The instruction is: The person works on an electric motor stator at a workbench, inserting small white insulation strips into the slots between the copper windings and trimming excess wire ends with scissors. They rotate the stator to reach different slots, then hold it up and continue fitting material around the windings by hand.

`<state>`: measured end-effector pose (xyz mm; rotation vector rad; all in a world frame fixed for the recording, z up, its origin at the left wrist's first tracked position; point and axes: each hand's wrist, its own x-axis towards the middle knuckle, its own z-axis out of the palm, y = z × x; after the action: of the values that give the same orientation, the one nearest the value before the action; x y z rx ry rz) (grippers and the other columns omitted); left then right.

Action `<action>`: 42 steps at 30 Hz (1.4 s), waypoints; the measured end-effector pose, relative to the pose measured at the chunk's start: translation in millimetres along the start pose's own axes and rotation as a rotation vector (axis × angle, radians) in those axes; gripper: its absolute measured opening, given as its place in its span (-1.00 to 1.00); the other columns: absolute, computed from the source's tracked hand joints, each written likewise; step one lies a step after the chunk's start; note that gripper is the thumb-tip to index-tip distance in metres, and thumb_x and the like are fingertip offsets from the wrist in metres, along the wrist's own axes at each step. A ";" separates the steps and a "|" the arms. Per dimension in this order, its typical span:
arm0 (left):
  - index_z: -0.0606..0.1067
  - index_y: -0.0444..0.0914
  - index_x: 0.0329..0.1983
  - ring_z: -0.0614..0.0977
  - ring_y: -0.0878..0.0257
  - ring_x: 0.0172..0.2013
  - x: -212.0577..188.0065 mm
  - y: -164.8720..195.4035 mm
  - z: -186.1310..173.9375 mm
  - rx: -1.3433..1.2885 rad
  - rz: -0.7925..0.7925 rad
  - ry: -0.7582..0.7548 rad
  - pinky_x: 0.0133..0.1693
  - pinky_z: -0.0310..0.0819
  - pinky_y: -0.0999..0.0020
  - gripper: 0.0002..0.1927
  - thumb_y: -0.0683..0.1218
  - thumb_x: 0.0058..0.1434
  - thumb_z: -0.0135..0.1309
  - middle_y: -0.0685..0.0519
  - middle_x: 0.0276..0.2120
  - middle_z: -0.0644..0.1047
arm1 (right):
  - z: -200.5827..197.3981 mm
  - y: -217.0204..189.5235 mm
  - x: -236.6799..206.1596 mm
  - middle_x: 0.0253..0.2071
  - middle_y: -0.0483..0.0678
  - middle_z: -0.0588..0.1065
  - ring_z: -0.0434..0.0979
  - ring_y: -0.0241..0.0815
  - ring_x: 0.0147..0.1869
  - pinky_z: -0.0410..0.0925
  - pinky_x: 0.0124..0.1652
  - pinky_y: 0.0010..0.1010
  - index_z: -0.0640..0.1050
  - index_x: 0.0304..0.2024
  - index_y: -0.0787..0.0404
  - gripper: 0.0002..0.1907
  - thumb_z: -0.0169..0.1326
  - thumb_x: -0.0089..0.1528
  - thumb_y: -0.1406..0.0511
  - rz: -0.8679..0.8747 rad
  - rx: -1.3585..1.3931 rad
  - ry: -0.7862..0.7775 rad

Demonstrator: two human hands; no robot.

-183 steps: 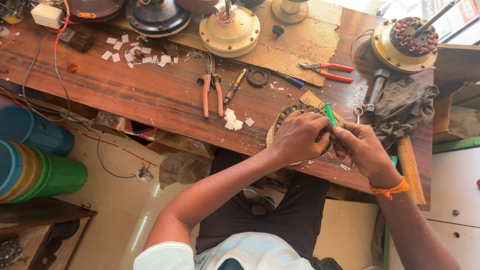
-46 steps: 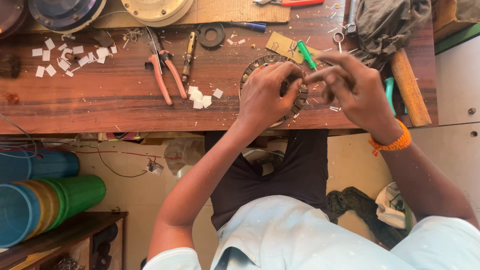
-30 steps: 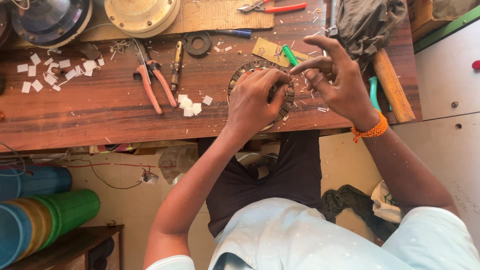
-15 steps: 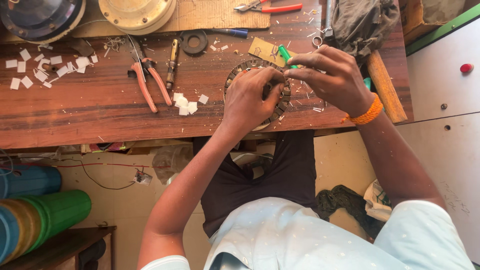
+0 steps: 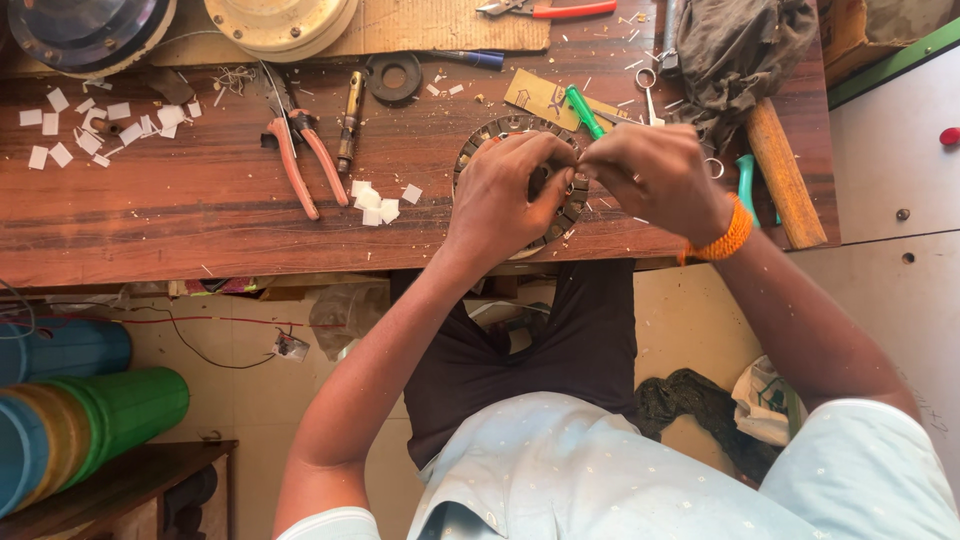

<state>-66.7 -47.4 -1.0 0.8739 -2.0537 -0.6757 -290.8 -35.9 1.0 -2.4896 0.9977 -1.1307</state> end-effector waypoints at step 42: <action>0.54 -0.20 -0.21 0.63 0.12 -0.24 -0.2 -0.9 1.3 -0.007 0.007 0.019 -0.09 0.43 0.19 -0.90 -0.14 0.22 0.17 0.07 -0.30 0.60 | -11.9 -2.4 6.5 -0.20 -0.08 0.54 0.56 -0.21 -0.24 0.41 -0.22 -0.38 0.58 -0.11 0.22 -0.86 0.23 0.37 0.29 -0.072 -0.166 -0.090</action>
<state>-67.3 -47.6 -2.5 0.8659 -2.0354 -0.6678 -295.2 -37.7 13.8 -2.7003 1.0231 -0.9823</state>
